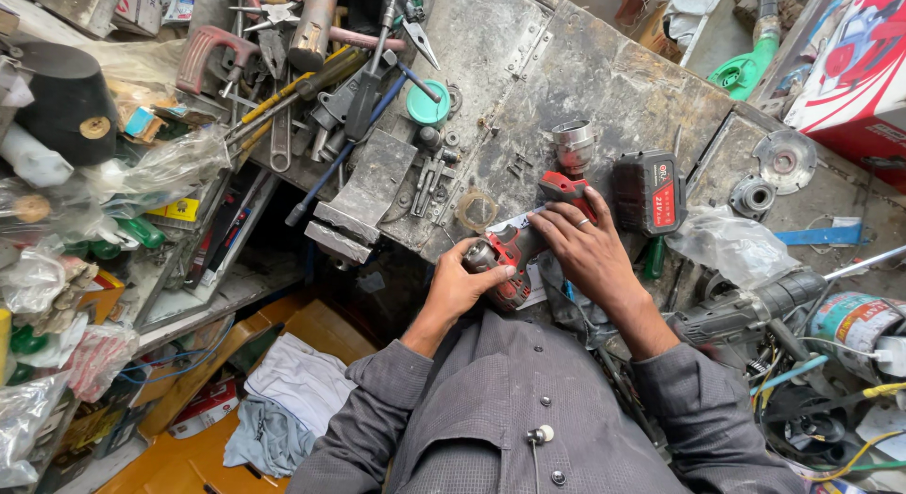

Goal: The person holds a red cordless impact driver on a cluttered workbench and works on its chuck and body with a small hand tool, turning and probing parts. They then wipe the tool with a cloth, wrap it in a black plastic bag, and later pick it up again to continue handling it.

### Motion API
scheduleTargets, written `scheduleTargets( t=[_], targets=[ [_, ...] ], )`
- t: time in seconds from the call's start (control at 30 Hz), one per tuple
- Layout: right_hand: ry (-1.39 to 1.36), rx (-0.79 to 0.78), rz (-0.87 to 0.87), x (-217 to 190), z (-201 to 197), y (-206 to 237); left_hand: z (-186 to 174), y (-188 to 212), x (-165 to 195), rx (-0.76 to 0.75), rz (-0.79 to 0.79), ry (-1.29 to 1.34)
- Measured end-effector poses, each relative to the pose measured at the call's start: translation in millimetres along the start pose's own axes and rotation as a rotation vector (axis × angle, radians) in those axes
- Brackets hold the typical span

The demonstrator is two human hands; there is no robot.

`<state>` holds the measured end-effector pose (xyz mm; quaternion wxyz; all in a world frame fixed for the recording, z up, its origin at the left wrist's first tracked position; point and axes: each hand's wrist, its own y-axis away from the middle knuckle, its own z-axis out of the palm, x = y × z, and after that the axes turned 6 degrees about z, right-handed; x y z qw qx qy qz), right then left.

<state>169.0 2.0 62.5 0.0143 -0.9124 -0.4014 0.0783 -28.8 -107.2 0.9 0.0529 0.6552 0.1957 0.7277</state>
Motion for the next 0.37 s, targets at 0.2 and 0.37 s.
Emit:
scheduleTargets(
  t=[0.2, 0.37],
  targets=[
    [-0.443, 0.295, 0.384, -10.1, -1.9, 40.1, -0.6, -1.1, -4.6, -0.025, -0.024, 0.119],
    [-1.413, 0.130, 1.008, -12.2, 43.8, 75.4, 2.3, 9.6, -0.7, -0.063, 0.044, 0.188]
  ],
)
